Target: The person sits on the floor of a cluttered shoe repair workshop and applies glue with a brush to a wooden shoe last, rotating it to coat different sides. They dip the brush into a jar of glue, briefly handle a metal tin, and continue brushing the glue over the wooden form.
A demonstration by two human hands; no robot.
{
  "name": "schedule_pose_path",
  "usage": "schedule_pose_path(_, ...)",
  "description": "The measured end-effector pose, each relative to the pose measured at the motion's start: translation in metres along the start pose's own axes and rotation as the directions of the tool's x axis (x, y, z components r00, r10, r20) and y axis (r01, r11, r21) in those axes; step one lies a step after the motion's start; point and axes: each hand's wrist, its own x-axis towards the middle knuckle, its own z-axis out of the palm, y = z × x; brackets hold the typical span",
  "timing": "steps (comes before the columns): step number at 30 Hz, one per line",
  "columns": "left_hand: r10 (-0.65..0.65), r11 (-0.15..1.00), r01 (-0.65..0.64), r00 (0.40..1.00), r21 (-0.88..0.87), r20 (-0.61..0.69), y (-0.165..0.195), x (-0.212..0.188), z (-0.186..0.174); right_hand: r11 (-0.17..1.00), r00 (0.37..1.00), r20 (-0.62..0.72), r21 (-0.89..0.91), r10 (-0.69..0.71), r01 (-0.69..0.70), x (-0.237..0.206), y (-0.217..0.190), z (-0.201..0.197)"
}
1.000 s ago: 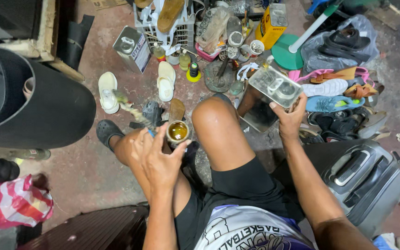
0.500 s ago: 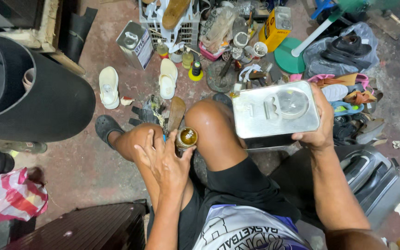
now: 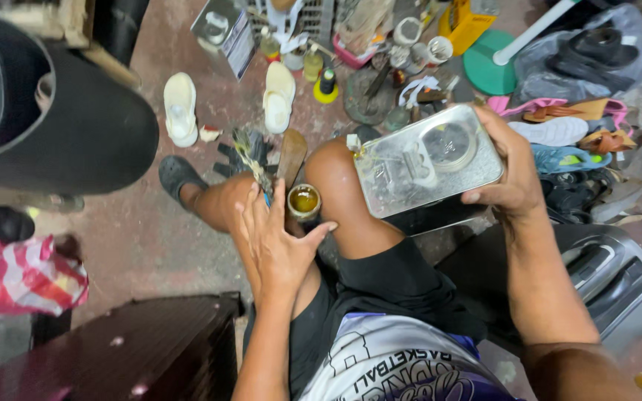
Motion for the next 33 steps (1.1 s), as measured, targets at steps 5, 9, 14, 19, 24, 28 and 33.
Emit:
schedule_pose_path(5,-0.079,0.933,0.080,0.997,-0.350,0.018,-0.012,0.008,-0.018,0.993,0.991,0.131,-0.106,-0.038,0.052,0.024,0.003,0.013)
schedule_pose_path(9,0.114,0.895,-0.120,0.993,-0.430,-0.038,-0.023,0.030,-0.009,0.981,0.985,0.168,-0.184,-0.028,0.059,0.032,0.002,0.030)
schedule_pose_path(14,0.039,0.860,0.001,0.997,-0.510,0.069,-0.032,0.049,0.019,0.918,0.978,0.209,-0.381,-0.030,0.110,0.036,-0.002,0.040)
schedule_pose_path(19,-0.148,0.515,0.089,0.989,-0.852,0.014,-0.045,0.045,0.034,0.880,0.946,0.323,-0.442,-0.021,0.170,0.041,-0.004,0.039)
schedule_pose_path(24,-0.313,0.299,0.025,0.947,-0.954,-0.073,-0.087,0.040,0.036,0.723,0.888,0.457,-0.627,0.042,0.289,0.042,-0.015,0.044)
schedule_pose_path(28,-0.320,0.235,-0.019,0.943,-0.972,-0.096,-0.107,0.028,0.047,0.695,0.844,0.484,-0.689,0.230,0.206,0.049,-0.040,0.063)
schedule_pose_path(33,-0.309,0.208,-0.045,0.945,-0.977,-0.110,-0.120,0.022,0.058,0.284,0.694,0.566,-0.824,0.445,0.491,0.085,-0.071,0.098)
